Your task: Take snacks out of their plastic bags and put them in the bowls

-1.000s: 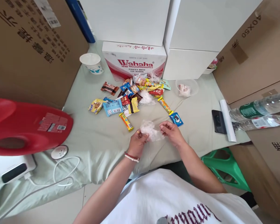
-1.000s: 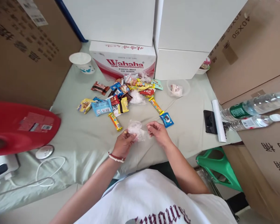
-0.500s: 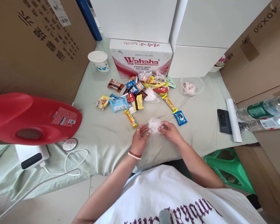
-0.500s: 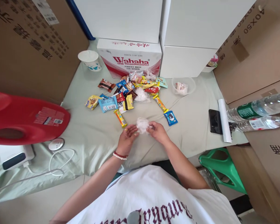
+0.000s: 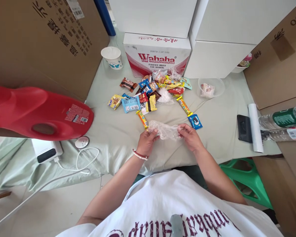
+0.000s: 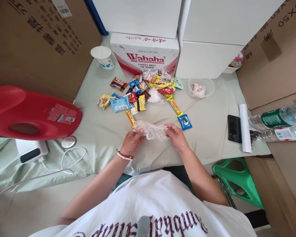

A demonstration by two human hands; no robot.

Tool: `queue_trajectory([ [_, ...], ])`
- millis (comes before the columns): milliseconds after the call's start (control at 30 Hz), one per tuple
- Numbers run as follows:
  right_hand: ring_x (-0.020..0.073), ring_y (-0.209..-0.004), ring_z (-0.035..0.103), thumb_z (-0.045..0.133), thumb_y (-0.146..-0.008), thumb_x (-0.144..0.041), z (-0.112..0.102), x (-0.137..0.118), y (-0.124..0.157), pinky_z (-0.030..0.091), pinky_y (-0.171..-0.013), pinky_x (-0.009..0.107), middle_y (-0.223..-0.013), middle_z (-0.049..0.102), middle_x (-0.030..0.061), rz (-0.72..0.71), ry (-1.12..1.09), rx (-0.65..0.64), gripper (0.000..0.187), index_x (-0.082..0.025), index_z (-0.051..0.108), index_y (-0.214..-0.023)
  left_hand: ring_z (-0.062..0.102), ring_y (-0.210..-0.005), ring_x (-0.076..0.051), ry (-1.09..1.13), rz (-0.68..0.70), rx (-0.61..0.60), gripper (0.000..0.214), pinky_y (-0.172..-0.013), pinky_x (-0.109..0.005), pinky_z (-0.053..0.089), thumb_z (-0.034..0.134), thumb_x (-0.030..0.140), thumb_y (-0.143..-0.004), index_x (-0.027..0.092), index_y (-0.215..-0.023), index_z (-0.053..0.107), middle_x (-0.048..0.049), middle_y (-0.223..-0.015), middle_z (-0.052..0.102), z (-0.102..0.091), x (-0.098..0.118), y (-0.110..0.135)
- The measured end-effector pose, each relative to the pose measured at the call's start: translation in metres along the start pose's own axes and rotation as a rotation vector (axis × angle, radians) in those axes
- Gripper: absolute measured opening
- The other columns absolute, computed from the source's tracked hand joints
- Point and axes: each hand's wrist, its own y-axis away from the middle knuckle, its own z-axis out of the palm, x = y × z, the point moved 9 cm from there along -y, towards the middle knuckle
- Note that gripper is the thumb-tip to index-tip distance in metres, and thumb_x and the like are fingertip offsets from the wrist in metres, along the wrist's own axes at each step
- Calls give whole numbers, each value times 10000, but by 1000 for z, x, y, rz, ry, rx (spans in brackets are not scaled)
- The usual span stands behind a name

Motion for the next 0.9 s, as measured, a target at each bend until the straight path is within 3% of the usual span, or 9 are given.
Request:
queue_trajectory([
  [133, 155, -825, 645, 894, -646, -542, -18, -4, -3, 581, -715, 296, -952, 686, 9, 44, -190, 81, 475, -241, 607, -874, 703, -881, -193, 63, 13, -54, 452, -784, -342, 589, 967, 347, -620, 179, -954, 714, -30, -965, 750, -3, 9, 5],
  [233, 129, -699, 615, 870, -656, -576, -31, -2, -6, 524, -563, 237, -848, 665, -9, 54, -148, 181, 503, -247, 582, -904, 725, -954, -216, 117, 1, -101, 488, -827, -376, 613, 966, 296, -624, 202, -1017, 693, -27, -1015, 750, 0, 12, 7],
  [367, 108, -568, 553, 807, -704, -626, -51, -5, -9, 456, -486, 232, -723, 608, -47, -7, -14, 296, 501, -247, 574, -934, 716, -874, -163, 111, 4, -42, 480, -802, -353, 625, 959, 311, -645, 218, -990, 640, 18, -962, 727, -10, 11, 4],
  [500, 83, -485, 463, 844, -672, -566, -62, -3, -12, 382, -427, 222, -682, 591, -59, -21, -110, 300, 479, -244, 574, -903, 696, -866, -146, 139, 31, -44, 460, -813, -335, 617, 971, 267, -611, 206, -847, 580, 29, -926, 709, -14, 13, 6],
  [633, 60, -442, 374, 875, -633, -441, -56, 1, -17, 293, -374, 214, -810, 706, -7, 20, -352, 216, 422, -238, 580, -855, 687, -843, -140, 166, -53, -123, 449, -787, -312, 602, 971, 236, -593, 202, -816, 583, 20, -908, 697, -6, 6, 11],
  [733, 56, -428, 337, 817, -713, -450, -58, -20, -14, 296, -372, 234, -982, 764, 44, -62, -375, 214, 347, -237, 561, -812, 634, -721, -96, 121, -97, -88, 455, -647, -229, 537, 973, 248, -583, 192, -801, 578, 43, -812, 648, -9, -3, 13],
  [833, 41, -417, 259, 761, -787, -504, -64, -60, 0, 271, -381, 240, -1173, 754, 57, -218, -296, 231, 336, -247, 552, -844, 633, -716, -95, 24, -69, -34, 473, -605, -208, 497, 970, 266, -579, 194, -852, 590, 40, -849, 646, -15, -3, 14],
  [900, 46, -428, 297, 726, -829, -547, -66, -90, 15, 283, -407, 239, -1270, 724, 50, -333, -214, 279, 329, -273, 570, -923, 638, -721, -102, -8, -60, -38, 463, -603, -212, 492, 953, 330, -621, 199, -874, 588, 29, -870, 651, -13, 0, 17],
])
